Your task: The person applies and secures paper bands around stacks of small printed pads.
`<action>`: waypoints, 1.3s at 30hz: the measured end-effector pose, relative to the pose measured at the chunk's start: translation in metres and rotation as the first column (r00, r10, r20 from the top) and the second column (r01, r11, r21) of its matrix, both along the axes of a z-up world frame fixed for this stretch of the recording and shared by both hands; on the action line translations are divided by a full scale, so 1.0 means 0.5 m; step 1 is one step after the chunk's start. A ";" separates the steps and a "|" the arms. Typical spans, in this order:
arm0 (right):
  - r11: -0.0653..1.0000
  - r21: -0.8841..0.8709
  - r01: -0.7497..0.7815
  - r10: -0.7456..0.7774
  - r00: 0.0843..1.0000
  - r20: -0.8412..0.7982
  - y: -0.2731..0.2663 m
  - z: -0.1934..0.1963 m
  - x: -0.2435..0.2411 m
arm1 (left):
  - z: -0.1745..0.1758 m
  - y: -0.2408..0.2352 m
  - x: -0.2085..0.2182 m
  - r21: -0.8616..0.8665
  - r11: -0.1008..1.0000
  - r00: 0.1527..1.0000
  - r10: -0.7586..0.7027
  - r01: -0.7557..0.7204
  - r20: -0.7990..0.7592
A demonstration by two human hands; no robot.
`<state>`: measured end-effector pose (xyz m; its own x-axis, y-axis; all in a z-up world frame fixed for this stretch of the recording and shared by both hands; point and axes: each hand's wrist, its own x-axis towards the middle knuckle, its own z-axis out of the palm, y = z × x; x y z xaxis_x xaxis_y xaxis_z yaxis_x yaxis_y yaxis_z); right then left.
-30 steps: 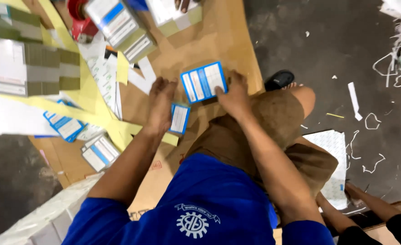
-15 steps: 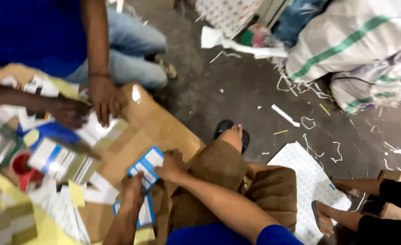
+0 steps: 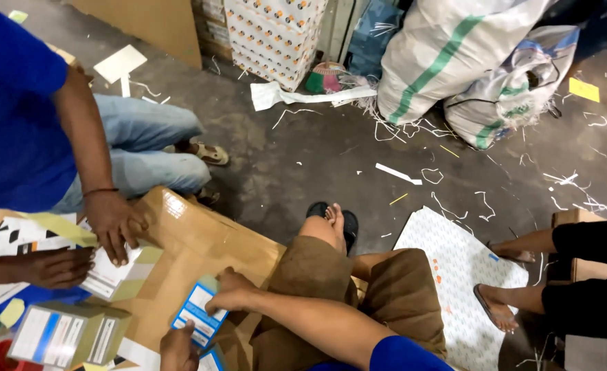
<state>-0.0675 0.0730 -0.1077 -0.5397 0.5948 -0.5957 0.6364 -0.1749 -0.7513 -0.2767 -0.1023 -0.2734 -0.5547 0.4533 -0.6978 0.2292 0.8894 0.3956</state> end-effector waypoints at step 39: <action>0.561 -0.556 0.613 -0.821 0.494 -0.285 -0.023 0.086 0.483 | 0.488 0.207 0.504 0.546 0.795 0.655 -0.269 -0.262 0.706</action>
